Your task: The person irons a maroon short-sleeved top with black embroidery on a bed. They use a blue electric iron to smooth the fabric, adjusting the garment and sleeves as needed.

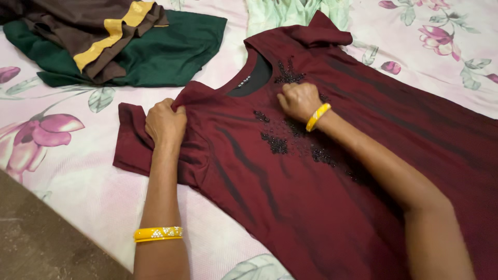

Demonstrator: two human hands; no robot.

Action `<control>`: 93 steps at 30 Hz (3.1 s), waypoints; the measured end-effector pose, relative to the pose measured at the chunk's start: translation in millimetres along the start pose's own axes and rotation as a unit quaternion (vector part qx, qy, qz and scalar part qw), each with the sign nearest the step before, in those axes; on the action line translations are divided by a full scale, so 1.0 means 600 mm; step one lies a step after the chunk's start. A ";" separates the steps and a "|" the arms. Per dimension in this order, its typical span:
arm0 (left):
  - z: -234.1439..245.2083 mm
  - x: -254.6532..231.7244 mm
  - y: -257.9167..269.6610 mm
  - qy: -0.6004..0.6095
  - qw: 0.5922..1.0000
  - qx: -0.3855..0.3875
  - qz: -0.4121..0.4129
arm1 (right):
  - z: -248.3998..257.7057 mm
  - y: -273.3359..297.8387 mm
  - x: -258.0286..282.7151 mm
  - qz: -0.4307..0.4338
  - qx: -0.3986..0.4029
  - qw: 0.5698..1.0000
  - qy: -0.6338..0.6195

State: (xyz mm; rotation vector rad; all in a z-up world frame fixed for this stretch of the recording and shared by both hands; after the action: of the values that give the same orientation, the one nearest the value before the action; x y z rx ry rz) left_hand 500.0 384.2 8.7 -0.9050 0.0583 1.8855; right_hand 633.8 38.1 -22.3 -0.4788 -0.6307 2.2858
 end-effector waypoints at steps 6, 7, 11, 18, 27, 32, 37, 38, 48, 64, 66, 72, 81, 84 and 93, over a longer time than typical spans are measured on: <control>0.002 0.014 -0.002 0.022 0.999 -0.040 -0.001 | -0.013 -0.036 -0.039 -0.022 -0.003 0.999 0.034; 0.001 0.014 -0.004 0.014 0.999 -0.043 -0.001 | 0.009 -0.041 -0.026 -0.021 0.006 0.999 0.028; -0.003 0.022 -0.011 -0.027 0.999 -0.034 0.000 | 0.140 0.039 0.138 0.057 0.077 0.975 -0.202; 0.022 0.002 -0.010 -0.131 0.990 0.050 -0.019 | 0.223 0.170 0.312 0.162 0.219 0.928 -0.253; 0.108 -0.014 0.046 -0.169 0.980 0.109 0.011 | 0.203 0.183 0.312 0.149 0.213 0.935 -0.243; 0.172 0.004 0.086 -0.208 0.973 0.093 0.024 | 0.209 0.180 0.309 0.158 0.162 0.940 -0.256; 0.235 0.062 0.140 -0.150 0.988 -0.034 -0.016 | 0.215 0.177 0.310 0.160 0.135 0.946 -0.248; 0.247 0.080 0.155 -0.108 0.992 -0.067 -0.004 | 0.217 0.176 0.311 0.161 0.128 0.947 -0.248; 0.267 0.134 0.179 0.048 0.997 -0.027 -0.051 | 0.274 0.038 0.458 0.148 0.009 0.942 -0.301; 0.263 0.138 0.062 0.391 0.915 -0.044 0.089 | 0.152 -0.060 0.477 -0.094 0.126 0.737 -0.657; 0.254 0.158 0.049 0.498 0.857 -0.061 0.118 | 0.171 -0.066 0.478 -0.067 0.182 0.634 -0.748; 0.235 0.241 0.094 0.311 0.934 -0.154 0.080 | 0.247 -0.055 0.548 0.138 0.123 0.887 -0.423; 0.234 0.246 0.100 0.333 0.899 -0.259 0.115 | 0.214 -0.078 0.644 0.248 0.022 0.944 -0.215; 0.224 0.263 0.102 0.344 0.888 -0.275 0.129 | 0.209 -0.081 0.658 0.258 0.004 0.935 -0.243; 0.253 0.263 0.190 0.450 0.817 -0.316 0.175 | 0.265 -0.048 0.683 0.264 -0.035 0.877 -0.400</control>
State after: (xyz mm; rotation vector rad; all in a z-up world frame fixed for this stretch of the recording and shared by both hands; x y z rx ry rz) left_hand 289.7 510.5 -16.5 -2.3364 0.1843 1.6259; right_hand 290.6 301.4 59.4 0.3649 -1.0782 2.9860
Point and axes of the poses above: each hand's wrist, its own y-axis away from the middle knuckle, its own z-axis out of the back of the hand, x = y × z, the point moved 5 cm from there along -y, towards the middle knuckle, and after that the axes turned 5 degrees about y, right-handed, at the moved point
